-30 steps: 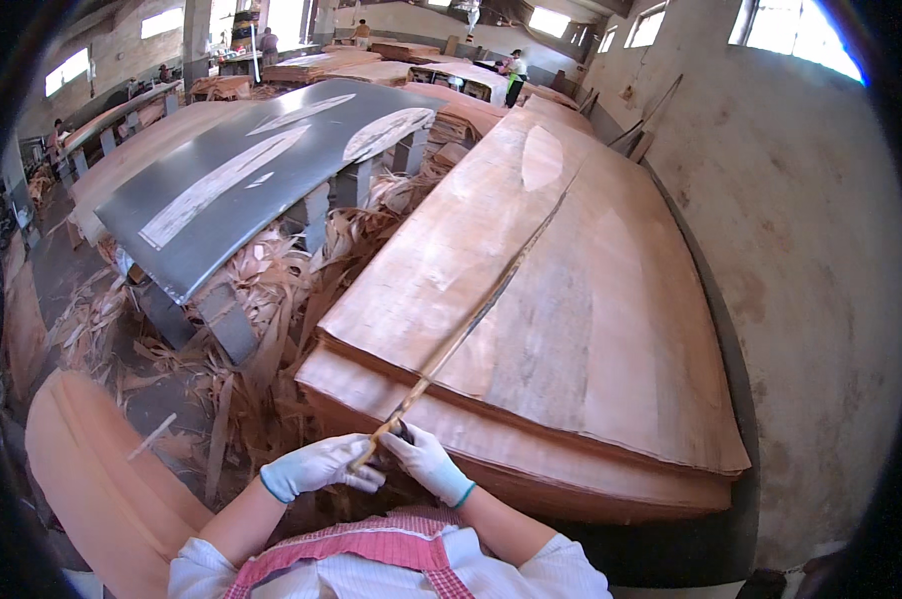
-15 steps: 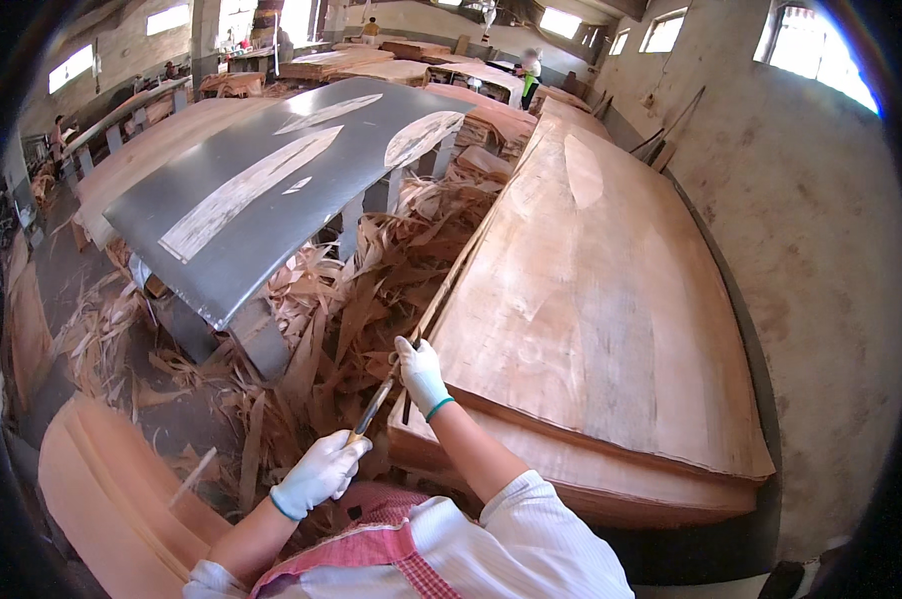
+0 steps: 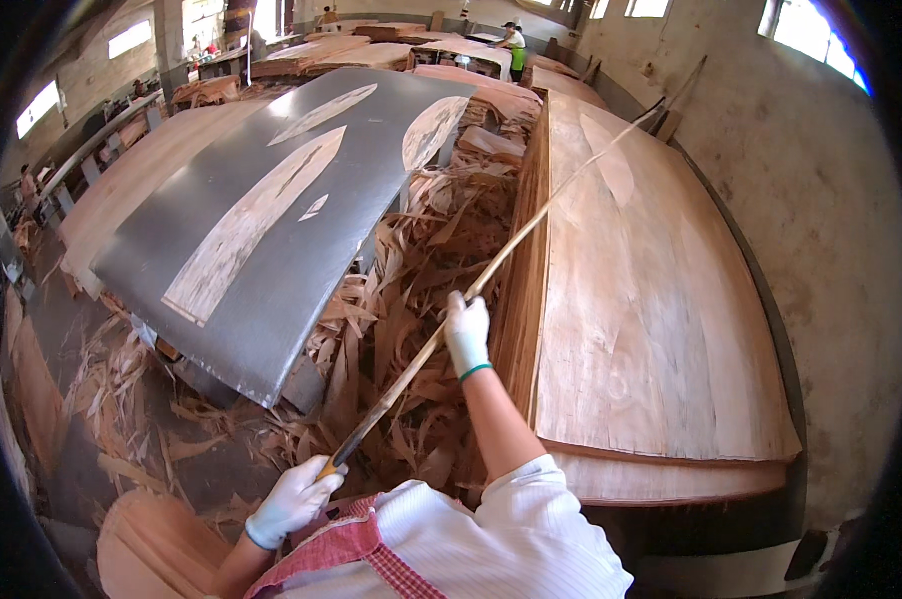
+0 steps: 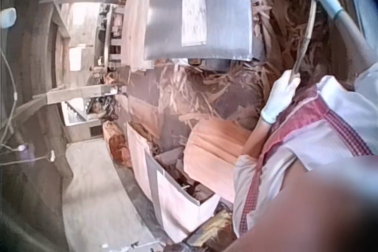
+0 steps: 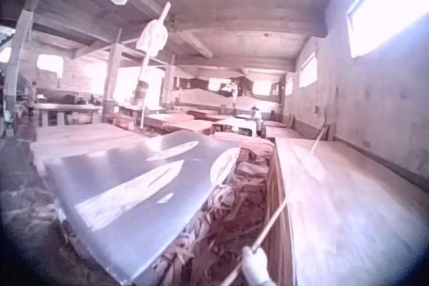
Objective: The person peels thin wood veneer sheets from a large curved surface using a small knife and a long stick. They lift and remove the veneer in sections, then stack the peeled sheets on a nearby table.
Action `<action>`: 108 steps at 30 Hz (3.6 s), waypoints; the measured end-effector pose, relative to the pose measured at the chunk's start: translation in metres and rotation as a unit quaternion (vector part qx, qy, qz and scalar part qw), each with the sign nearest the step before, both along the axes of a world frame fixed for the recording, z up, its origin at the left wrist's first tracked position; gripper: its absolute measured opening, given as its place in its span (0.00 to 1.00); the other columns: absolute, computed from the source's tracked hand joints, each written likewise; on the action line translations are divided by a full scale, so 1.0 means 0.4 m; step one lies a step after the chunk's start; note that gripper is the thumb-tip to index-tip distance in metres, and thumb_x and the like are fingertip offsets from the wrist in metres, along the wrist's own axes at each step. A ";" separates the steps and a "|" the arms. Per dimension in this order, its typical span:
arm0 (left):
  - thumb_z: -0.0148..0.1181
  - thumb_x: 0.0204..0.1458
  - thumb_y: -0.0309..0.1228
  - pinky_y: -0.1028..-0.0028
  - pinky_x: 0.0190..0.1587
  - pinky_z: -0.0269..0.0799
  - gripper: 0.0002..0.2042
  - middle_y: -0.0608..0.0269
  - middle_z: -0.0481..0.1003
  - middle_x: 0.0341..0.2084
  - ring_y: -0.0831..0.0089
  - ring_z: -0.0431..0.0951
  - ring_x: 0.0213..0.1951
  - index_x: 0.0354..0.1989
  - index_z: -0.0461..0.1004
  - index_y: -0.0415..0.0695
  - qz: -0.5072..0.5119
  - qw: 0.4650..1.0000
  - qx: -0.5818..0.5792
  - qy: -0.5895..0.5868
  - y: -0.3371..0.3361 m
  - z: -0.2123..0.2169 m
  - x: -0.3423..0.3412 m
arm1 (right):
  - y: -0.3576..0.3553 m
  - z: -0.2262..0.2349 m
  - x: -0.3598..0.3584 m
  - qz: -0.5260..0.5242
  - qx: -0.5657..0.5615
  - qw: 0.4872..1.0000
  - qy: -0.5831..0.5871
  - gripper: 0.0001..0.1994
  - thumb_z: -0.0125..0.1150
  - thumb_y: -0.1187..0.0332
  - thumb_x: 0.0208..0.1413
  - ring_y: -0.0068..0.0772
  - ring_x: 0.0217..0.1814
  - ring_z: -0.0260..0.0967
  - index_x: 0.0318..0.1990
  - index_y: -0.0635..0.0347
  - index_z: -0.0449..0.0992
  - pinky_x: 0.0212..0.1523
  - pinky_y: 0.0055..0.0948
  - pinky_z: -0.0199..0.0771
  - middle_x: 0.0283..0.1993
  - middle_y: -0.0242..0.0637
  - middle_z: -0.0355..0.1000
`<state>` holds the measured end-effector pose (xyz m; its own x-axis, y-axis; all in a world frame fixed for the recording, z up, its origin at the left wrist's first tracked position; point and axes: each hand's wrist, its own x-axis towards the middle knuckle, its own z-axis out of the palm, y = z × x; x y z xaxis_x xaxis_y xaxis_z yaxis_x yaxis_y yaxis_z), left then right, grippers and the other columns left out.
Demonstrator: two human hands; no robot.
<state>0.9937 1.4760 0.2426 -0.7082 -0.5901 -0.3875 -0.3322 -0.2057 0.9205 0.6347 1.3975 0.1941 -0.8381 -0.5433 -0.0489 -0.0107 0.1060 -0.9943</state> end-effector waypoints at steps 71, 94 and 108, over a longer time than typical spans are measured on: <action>0.46 0.55 0.15 0.89 0.24 0.59 0.20 0.62 0.72 0.40 0.86 0.67 0.27 0.58 0.63 0.33 0.251 0.938 0.069 -0.228 -0.358 -0.062 1.670 | -0.875 -0.299 1.863 0.435 0.163 0.877 -0.119 0.20 0.57 0.59 0.57 0.43 0.40 0.71 0.48 0.68 0.67 0.41 0.38 0.71 0.39 0.48 0.73; 0.58 0.50 0.29 0.64 0.40 0.72 0.17 0.49 0.76 0.35 0.53 0.76 0.36 0.50 0.71 0.41 0.067 0.845 -0.352 -0.397 -0.490 -0.225 1.793 | -0.674 -0.265 1.594 0.312 0.008 0.927 -0.207 0.20 0.55 0.57 0.60 0.30 0.45 0.65 0.50 0.66 0.68 0.49 0.31 0.66 0.42 0.37 0.71; 0.58 0.51 0.28 0.67 0.30 0.69 0.08 0.50 0.73 0.23 0.55 0.74 0.26 0.36 0.74 0.39 0.169 0.871 -0.332 -0.321 -0.820 -0.212 1.309 | -1.076 -0.132 1.011 0.312 0.081 0.942 -0.096 0.18 0.54 0.50 0.58 0.18 0.24 0.60 0.35 0.58 0.69 0.23 0.23 0.62 0.27 0.30 0.65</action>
<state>1.5174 1.1479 0.1577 -0.2153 -0.9675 -0.1328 -0.8455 0.1166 0.5210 1.0393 0.9672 0.1414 -0.3257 -0.8995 -0.2914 0.0573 0.2889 -0.9556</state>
